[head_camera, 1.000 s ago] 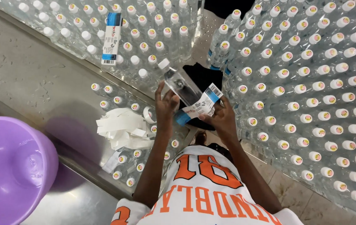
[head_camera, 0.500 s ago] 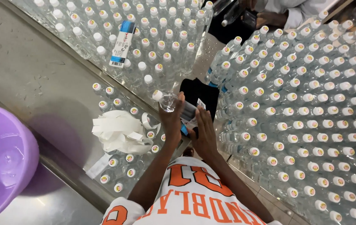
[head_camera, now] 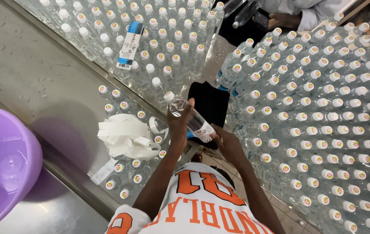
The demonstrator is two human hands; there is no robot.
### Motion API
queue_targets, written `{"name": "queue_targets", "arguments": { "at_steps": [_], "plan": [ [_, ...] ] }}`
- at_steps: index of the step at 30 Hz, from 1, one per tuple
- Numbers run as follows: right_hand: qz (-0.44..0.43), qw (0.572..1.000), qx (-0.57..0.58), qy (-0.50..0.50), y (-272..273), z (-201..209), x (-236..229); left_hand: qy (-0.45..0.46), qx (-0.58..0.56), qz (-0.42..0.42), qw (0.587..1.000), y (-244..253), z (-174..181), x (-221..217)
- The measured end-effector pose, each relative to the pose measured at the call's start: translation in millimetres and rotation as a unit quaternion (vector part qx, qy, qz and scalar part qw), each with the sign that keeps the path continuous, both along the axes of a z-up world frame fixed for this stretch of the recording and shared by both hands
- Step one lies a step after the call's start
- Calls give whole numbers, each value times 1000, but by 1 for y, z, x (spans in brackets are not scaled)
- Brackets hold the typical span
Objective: The person repeatedly picks up clear plastic water bottles from a large stack, applies a white paper label around the middle of each bottle, and places the labeled bottle onto a black cloth on the counter. The person handles the bottles and labels by hand.
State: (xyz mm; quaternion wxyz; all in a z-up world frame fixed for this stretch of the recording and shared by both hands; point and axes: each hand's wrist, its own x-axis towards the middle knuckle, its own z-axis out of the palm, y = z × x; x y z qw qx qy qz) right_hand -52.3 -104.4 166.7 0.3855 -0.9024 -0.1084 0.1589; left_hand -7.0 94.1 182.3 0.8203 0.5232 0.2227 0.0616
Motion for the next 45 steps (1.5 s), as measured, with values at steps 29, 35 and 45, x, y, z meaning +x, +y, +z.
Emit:
{"name": "queue_targets", "arguments": {
  "at_steps": [29,35,45],
  "plan": [
    [-230,893,375,-94,-17,93,7,-250,445,-156,845,-72,-18,-38],
    [-178,917,352,-60,-38,94,10,-197,341,-210,895,-50,-25,-38],
    [-161,981,106,-19,-37,116,14,-94,384,-331,857,-44,-59,-38]
  ]
}}
